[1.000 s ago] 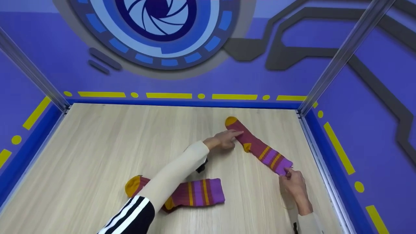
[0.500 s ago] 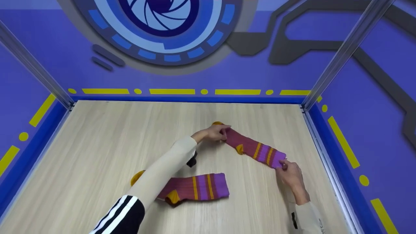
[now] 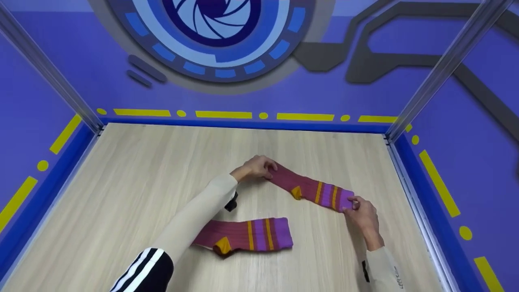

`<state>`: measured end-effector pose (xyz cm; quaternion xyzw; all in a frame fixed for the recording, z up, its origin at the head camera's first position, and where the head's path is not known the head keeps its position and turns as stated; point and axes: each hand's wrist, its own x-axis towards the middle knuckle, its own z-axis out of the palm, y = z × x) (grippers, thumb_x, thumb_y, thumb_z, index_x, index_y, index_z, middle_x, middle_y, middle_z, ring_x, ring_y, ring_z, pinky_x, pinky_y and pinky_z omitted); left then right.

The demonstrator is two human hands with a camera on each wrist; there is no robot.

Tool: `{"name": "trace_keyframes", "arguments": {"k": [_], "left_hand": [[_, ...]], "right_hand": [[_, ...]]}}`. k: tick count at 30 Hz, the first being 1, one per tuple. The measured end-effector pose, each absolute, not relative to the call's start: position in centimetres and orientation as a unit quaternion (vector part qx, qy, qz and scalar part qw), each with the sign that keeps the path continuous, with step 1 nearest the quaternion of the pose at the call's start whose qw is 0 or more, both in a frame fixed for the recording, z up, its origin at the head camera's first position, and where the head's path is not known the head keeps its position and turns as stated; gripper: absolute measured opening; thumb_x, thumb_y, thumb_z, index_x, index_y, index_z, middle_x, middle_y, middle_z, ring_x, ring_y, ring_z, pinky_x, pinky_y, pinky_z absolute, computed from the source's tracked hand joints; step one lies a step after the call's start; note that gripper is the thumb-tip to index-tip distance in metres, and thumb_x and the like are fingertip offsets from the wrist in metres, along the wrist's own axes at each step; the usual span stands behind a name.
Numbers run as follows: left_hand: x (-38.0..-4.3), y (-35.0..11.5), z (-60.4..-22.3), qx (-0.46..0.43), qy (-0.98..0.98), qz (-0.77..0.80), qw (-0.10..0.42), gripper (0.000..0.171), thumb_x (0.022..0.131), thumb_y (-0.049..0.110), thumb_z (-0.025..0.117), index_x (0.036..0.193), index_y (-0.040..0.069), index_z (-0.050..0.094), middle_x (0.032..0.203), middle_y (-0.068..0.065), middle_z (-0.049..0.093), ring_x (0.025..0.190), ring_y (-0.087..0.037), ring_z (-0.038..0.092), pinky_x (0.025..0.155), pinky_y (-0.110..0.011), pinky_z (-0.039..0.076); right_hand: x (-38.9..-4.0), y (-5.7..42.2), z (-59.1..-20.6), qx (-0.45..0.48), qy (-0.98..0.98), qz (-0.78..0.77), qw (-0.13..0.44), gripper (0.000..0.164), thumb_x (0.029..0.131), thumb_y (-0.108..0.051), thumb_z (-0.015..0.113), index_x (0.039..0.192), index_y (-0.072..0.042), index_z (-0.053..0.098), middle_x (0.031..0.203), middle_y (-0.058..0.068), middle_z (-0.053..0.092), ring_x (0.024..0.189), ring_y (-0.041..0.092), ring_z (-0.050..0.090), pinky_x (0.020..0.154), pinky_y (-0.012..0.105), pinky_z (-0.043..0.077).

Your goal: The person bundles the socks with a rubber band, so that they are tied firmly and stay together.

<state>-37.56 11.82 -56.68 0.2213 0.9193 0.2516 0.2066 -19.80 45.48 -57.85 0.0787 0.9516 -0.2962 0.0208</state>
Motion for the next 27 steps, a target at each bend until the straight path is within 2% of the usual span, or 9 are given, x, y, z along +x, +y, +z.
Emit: {"name": "trace_keyframes", "arguments": {"k": [7,10,17,22,27], "left_hand": [[-37.0,8.2,-56.4,0.212,0.927,0.220,0.217,0.026,0.084,0.021,0.084,0.109,0.023,0.079,0.125,0.005,0.072,0.114,-0.018,0.063,0.097,-0.042,0.049],[-36.6,6.0,-56.2,0.221,0.922,0.232,0.217,0.025,0.083,0.019,0.085,0.108,0.020,0.080,0.121,0.002,0.074,0.104,-0.016,0.062,0.089,-0.036,0.049],[-35.3,1.3,-55.9,0.224,0.913,0.257,0.225,0.023,0.084,0.013,0.084,0.106,0.015,0.080,0.114,-0.002,0.077,0.089,-0.012,0.057,0.082,-0.031,0.045],[-34.1,-2.5,-56.0,0.194,0.918,0.262,0.225,0.018,0.083,0.011,0.084,0.101,0.013,0.081,0.109,-0.002,0.077,0.081,-0.010,0.054,0.074,-0.026,0.043],[-33.1,-5.2,-55.8,0.164,0.928,0.261,0.211,0.016,0.081,0.010,0.086,0.096,0.011,0.081,0.108,-0.003,0.078,0.086,-0.014,0.059,0.081,-0.031,0.049]], "right_hand": [[-20.2,43.2,-57.8,0.048,0.951,-0.304,0.041,0.043,0.089,-0.010,0.076,0.124,0.012,0.062,0.093,0.027,0.072,0.082,0.023,0.065,0.069,0.029,0.046],[-20.6,42.0,-57.7,0.027,0.950,-0.308,0.042,0.040,0.089,-0.007,0.076,0.122,0.012,0.063,0.092,0.027,0.072,0.081,0.024,0.066,0.069,0.030,0.046],[-21.8,38.5,-57.9,-0.024,0.949,-0.313,0.037,0.038,0.087,-0.001,0.076,0.120,0.013,0.064,0.087,0.024,0.071,0.077,0.023,0.065,0.063,0.025,0.045],[-22.9,35.4,-58.1,-0.061,0.938,-0.340,0.043,0.037,0.087,0.003,0.074,0.121,0.012,0.065,0.092,0.027,0.071,0.081,0.031,0.068,0.062,0.024,0.048],[-24.0,33.1,-58.1,-0.084,0.937,-0.334,0.054,0.037,0.087,0.002,0.073,0.122,0.010,0.066,0.096,0.028,0.069,0.085,0.034,0.067,0.068,0.031,0.049]]}}
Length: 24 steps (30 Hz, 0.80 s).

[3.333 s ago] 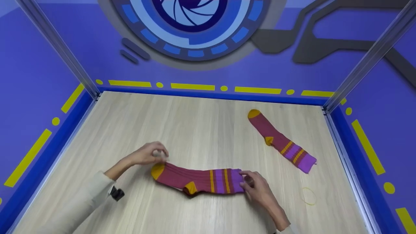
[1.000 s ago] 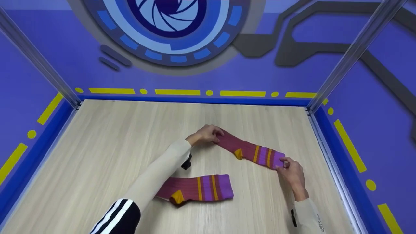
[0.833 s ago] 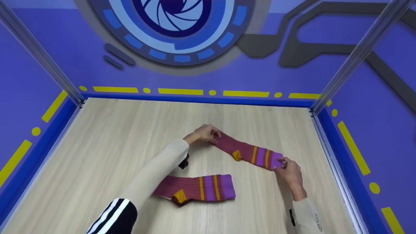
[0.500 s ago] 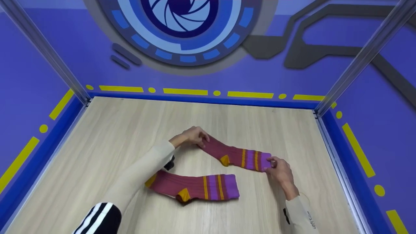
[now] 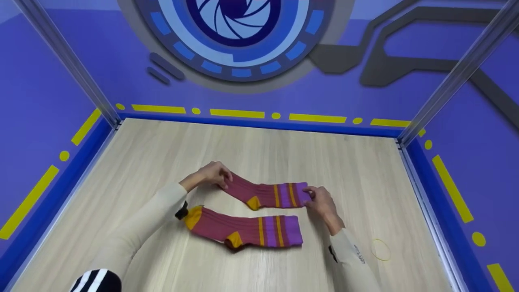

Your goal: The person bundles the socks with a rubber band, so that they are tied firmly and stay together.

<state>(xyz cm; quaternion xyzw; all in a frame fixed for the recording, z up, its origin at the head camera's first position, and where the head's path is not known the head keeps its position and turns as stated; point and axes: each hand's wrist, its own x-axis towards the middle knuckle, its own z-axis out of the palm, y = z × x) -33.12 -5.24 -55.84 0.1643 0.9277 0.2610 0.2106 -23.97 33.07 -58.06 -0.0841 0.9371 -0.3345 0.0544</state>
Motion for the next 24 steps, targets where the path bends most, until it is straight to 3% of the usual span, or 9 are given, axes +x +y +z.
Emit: {"name": "trace_keyframes", "arguments": {"k": [4,11,16,20,24], "left_hand": [[-32.3,-6.7,-55.8,0.131,0.938,0.259,0.191,0.016,0.081,0.011,0.087,0.095,0.012,0.081,0.107,-0.002,0.078,0.093,-0.018,0.064,0.087,-0.038,0.049],[-31.4,-8.6,-55.8,0.062,0.960,0.243,0.128,0.010,0.082,0.008,0.083,0.087,0.009,0.075,0.088,-0.003,0.071,0.080,-0.019,0.059,0.073,-0.037,0.044],[-31.2,-10.4,-56.5,-0.012,0.962,0.262,0.082,0.022,0.082,0.016,0.083,0.087,0.009,0.063,0.083,-0.003,0.061,0.075,-0.019,0.055,0.068,-0.035,0.040],[-30.9,-11.3,-57.0,-0.025,0.943,0.317,0.095,0.024,0.086,0.022,0.080,0.098,0.004,0.069,0.084,-0.006,0.067,0.071,-0.016,0.056,0.062,-0.028,0.040],[-30.6,-11.5,-57.2,-0.014,0.905,0.403,0.134,0.022,0.090,0.018,0.076,0.103,0.001,0.072,0.083,-0.013,0.073,0.064,-0.016,0.059,0.053,-0.024,0.043]], "right_hand": [[-24.4,32.0,-58.0,-0.092,0.936,-0.336,0.059,0.037,0.087,0.002,0.074,0.122,0.010,0.065,0.096,0.028,0.068,0.086,0.036,0.065,0.070,0.036,0.049],[-24.6,31.5,-58.5,-0.054,0.927,-0.364,0.076,0.047,0.091,-0.003,0.073,0.131,0.014,0.055,0.095,0.022,0.065,0.083,0.025,0.060,0.067,0.030,0.046],[-24.8,31.4,-58.9,-0.043,0.933,-0.352,0.066,0.050,0.094,-0.010,0.071,0.134,0.014,0.054,0.091,0.017,0.063,0.080,0.021,0.055,0.070,0.033,0.045],[-24.9,31.3,-58.9,-0.037,0.936,-0.345,0.059,0.045,0.092,-0.011,0.075,0.128,0.011,0.060,0.092,0.019,0.064,0.080,0.022,0.056,0.071,0.033,0.045],[-24.8,31.2,-58.7,-0.023,0.932,-0.355,0.068,0.029,0.091,-0.012,0.075,0.109,0.009,0.067,0.091,0.018,0.066,0.078,0.019,0.057,0.067,0.029,0.044]]}}
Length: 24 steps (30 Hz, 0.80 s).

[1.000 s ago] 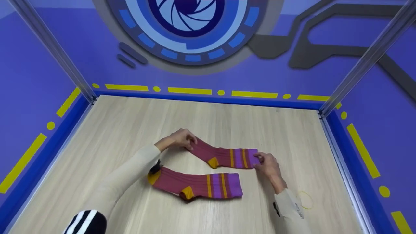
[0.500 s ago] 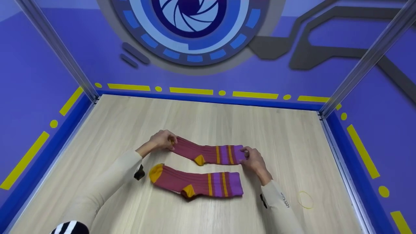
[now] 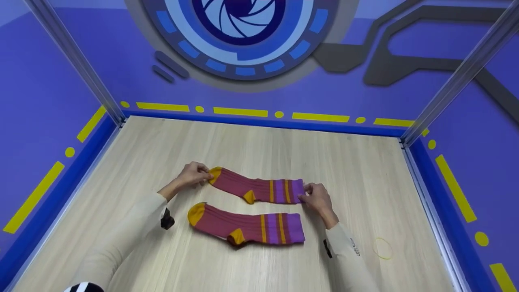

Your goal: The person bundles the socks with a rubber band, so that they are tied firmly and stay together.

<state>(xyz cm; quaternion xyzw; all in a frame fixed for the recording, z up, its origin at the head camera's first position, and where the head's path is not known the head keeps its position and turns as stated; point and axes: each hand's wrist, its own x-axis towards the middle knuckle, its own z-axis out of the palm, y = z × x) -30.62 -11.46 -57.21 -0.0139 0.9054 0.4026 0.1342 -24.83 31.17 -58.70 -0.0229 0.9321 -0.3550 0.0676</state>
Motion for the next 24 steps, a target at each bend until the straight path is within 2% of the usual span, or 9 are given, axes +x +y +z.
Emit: {"name": "trace_keyframes", "arguments": {"k": [4,8,13,17,19,22,23,24], "left_hand": [[-30.5,-11.0,-57.4,-0.014,0.884,0.440,0.155,0.019,0.092,0.016,0.075,0.101,0.000,0.070,0.079,-0.013,0.071,0.060,-0.015,0.057,0.050,-0.025,0.043],[-30.4,-10.6,-57.7,-0.013,0.881,0.450,0.148,0.012,0.094,0.014,0.072,0.098,0.003,0.070,0.076,-0.008,0.068,0.055,-0.012,0.055,0.048,-0.024,0.040],[-30.0,-10.2,-57.2,-0.002,0.858,0.502,0.110,0.014,0.099,0.015,0.066,0.100,0.001,0.069,0.082,-0.011,0.072,0.053,-0.018,0.062,0.047,-0.026,0.049],[-29.7,-9.9,-56.2,0.000,0.829,0.550,0.102,0.018,0.103,0.018,0.062,0.103,0.001,0.067,0.088,-0.013,0.075,0.057,-0.021,0.066,0.053,-0.029,0.055],[-29.6,-9.8,-55.7,0.000,0.821,0.562,0.101,0.018,0.103,0.018,0.061,0.103,0.002,0.067,0.089,-0.012,0.075,0.059,-0.018,0.065,0.056,-0.029,0.056],[-29.3,-9.8,-54.9,-0.001,0.802,0.588,0.107,0.017,0.103,0.017,0.061,0.104,0.001,0.066,0.089,-0.011,0.074,0.063,-0.016,0.065,0.058,-0.027,0.056],[-29.0,-9.8,-54.2,-0.002,0.794,0.597,0.114,0.017,0.103,0.016,0.060,0.106,-0.001,0.066,0.091,-0.014,0.074,0.065,-0.022,0.067,0.057,-0.025,0.055],[-28.9,-9.9,-54.1,-0.004,0.785,0.608,0.117,0.017,0.104,0.015,0.060,0.106,-0.001,0.066,0.090,-0.013,0.073,0.066,-0.022,0.068,0.057,-0.023,0.054]], "right_hand": [[-24.6,30.9,-58.5,-0.012,0.919,-0.384,0.084,0.023,0.095,-0.014,0.072,0.102,0.007,0.067,0.088,0.013,0.068,0.072,0.012,0.054,0.061,0.024,0.044],[-24.5,30.4,-58.2,0.013,0.881,-0.462,0.100,0.027,0.098,-0.010,0.067,0.115,0.010,0.062,0.095,0.017,0.071,0.069,0.010,0.063,0.058,0.024,0.053],[-24.2,30.3,-57.2,0.024,0.835,-0.540,0.101,0.034,0.101,-0.005,0.061,0.128,0.014,0.055,0.112,0.029,0.072,0.073,0.011,0.072,0.067,0.029,0.062],[-23.8,30.6,-56.2,0.016,0.810,-0.580,0.091,0.038,0.101,-0.003,0.060,0.133,0.016,0.052,0.117,0.031,0.070,0.077,0.010,0.074,0.074,0.032,0.063],[-23.5,30.8,-55.7,0.012,0.799,-0.595,0.088,0.041,0.102,-0.003,0.059,0.136,0.016,0.050,0.115,0.027,0.072,0.078,0.010,0.074,0.076,0.033,0.063],[-23.2,31.0,-55.1,0.015,0.780,-0.621,0.079,0.042,0.102,-0.002,0.059,0.138,0.016,0.048,0.102,0.012,0.077,0.077,0.009,0.075,0.076,0.033,0.063],[-23.1,31.0,-54.9,0.015,0.771,-0.632,0.075,0.042,0.102,-0.002,0.059,0.138,0.017,0.048,0.098,0.007,0.077,0.076,0.009,0.074,0.076,0.033,0.063],[-22.9,31.1,-54.7,0.017,0.764,-0.642,0.072,0.043,0.102,-0.003,0.058,0.138,0.017,0.047,0.096,0.002,0.077,0.077,0.009,0.075,0.076,0.032,0.063]]}}
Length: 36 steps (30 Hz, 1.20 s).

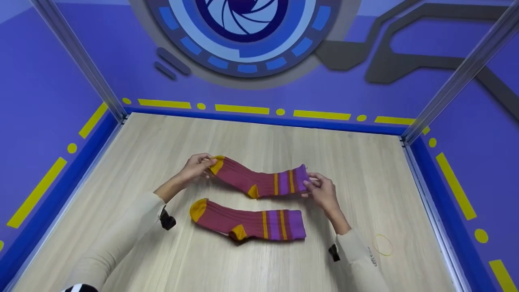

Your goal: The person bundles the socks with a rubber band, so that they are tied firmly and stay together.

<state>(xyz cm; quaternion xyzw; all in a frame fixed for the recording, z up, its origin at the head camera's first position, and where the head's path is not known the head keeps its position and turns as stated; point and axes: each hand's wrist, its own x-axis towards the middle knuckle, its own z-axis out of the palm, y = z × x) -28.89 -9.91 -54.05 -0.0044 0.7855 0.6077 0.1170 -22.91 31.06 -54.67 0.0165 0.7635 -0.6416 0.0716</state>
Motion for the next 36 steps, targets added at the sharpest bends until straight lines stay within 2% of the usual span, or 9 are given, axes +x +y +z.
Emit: {"name": "trace_keyframes", "arguments": {"k": [3,5,6,9,18,25,28,31,36], "left_hand": [[-28.6,-10.2,-53.5,-0.007,0.759,0.637,0.132,0.019,0.104,0.016,0.059,0.108,-0.002,0.064,0.089,-0.013,0.072,0.066,-0.020,0.069,0.056,-0.019,0.052],[-28.3,-10.5,-53.1,-0.007,0.743,0.654,0.141,0.019,0.104,0.016,0.058,0.109,-0.002,0.064,0.088,-0.011,0.071,0.066,-0.019,0.070,0.057,-0.018,0.052],[-28.3,-10.6,-53.5,-0.004,0.736,0.662,0.142,0.019,0.104,0.017,0.059,0.108,-0.001,0.064,0.086,-0.006,0.070,0.065,-0.012,0.068,0.057,-0.018,0.053],[-27.6,-11.0,-53.0,0.008,0.722,0.675,0.153,0.020,0.105,0.017,0.058,0.109,-0.002,0.063,0.085,-0.003,0.069,0.067,-0.012,0.069,0.059,-0.018,0.054],[-24.9,-11.3,-51.1,0.015,0.729,0.663,0.173,0.019,0.103,0.020,0.060,0.109,0.002,0.065,0.079,0.001,0.070,0.064,-0.011,0.068,0.055,-0.018,0.051],[-22.1,-12.6,-50.3,0.006,0.724,0.656,0.213,0.015,0.102,0.017,0.062,0.102,0.002,0.065,0.077,0.002,0.071,0.062,-0.009,0.067,0.052,-0.018,0.049],[-20.9,-13.4,-51.0,-0.013,0.721,0.654,0.231,0.014,0.100,0.016,0.062,0.098,0.002,0.065,0.077,0.000,0.069,0.060,-0.009,0.065,0.051,-0.017,0.047],[-20.0,-14.3,-52.4,-0.040,0.730,0.637,0.246,0.012,0.098,0.013,0.062,0.094,0.002,0.066,0.077,-0.002,0.067,0.057,-0.008,0.062,0.049,-0.016,0.044],[-18.9,-15.4,-55.2,-0.043,0.792,0.570,0.215,0.011,0.096,0.009,0.063,0.094,-0.001,0.068,0.074,-0.001,0.066,0.053,-0.009,0.058,0.047,-0.019,0.041]], "right_hand": [[-22.3,31.2,-54.2,0.022,0.738,-0.671,0.060,0.044,0.102,-0.005,0.059,0.138,0.018,0.046,0.089,-0.004,0.076,0.077,0.010,0.075,0.074,0.031,0.063],[-21.8,31.5,-53.8,0.026,0.725,-0.686,0.058,0.046,0.102,-0.008,0.060,0.138,0.017,0.045,0.091,-0.004,0.077,0.079,0.012,0.076,0.074,0.030,0.062],[-21.5,31.6,-53.6,0.029,0.720,-0.691,0.060,0.046,0.102,-0.009,0.061,0.137,0.017,0.045,0.091,-0.003,0.078,0.079,0.012,0.076,0.075,0.030,0.062],[-20.8,32.1,-53.1,0.031,0.707,-0.703,0.073,0.045,0.101,-0.009,0.062,0.136,0.014,0.046,0.091,-0.001,0.078,0.080,0.014,0.077,0.075,0.029,0.062],[-17.8,33.3,-51.9,0.031,0.698,-0.707,0.108,0.035,0.101,-0.010,0.063,0.133,0.000,0.053,0.097,0.000,0.079,0.085,0.015,0.078,0.075,0.028,0.062],[-15.4,34.2,-51.6,0.005,0.666,-0.716,0.208,0.026,0.105,-0.009,0.056,0.129,-0.019,0.057,0.104,0.000,0.079,0.092,0.015,0.077,0.078,0.026,0.061],[-14.6,34.2,-52.5,-0.006,0.641,-0.725,0.252,0.027,0.106,-0.009,0.054,0.129,-0.023,0.058,0.106,0.002,0.079,0.093,0.014,0.077,0.078,0.025,0.061],[-13.9,33.7,-54.1,-0.001,0.632,-0.719,0.289,0.030,0.105,-0.010,0.055,0.133,-0.020,0.057,0.105,0.004,0.079,0.091,0.013,0.076,0.077,0.025,0.061],[-13.6,32.6,-56.8,-0.006,0.689,-0.656,0.310,0.049,0.103,-0.014,0.060,0.144,0.005,0.042,0.100,0.006,0.079,0.086,0.016,0.077,0.074,0.029,0.062]]}}
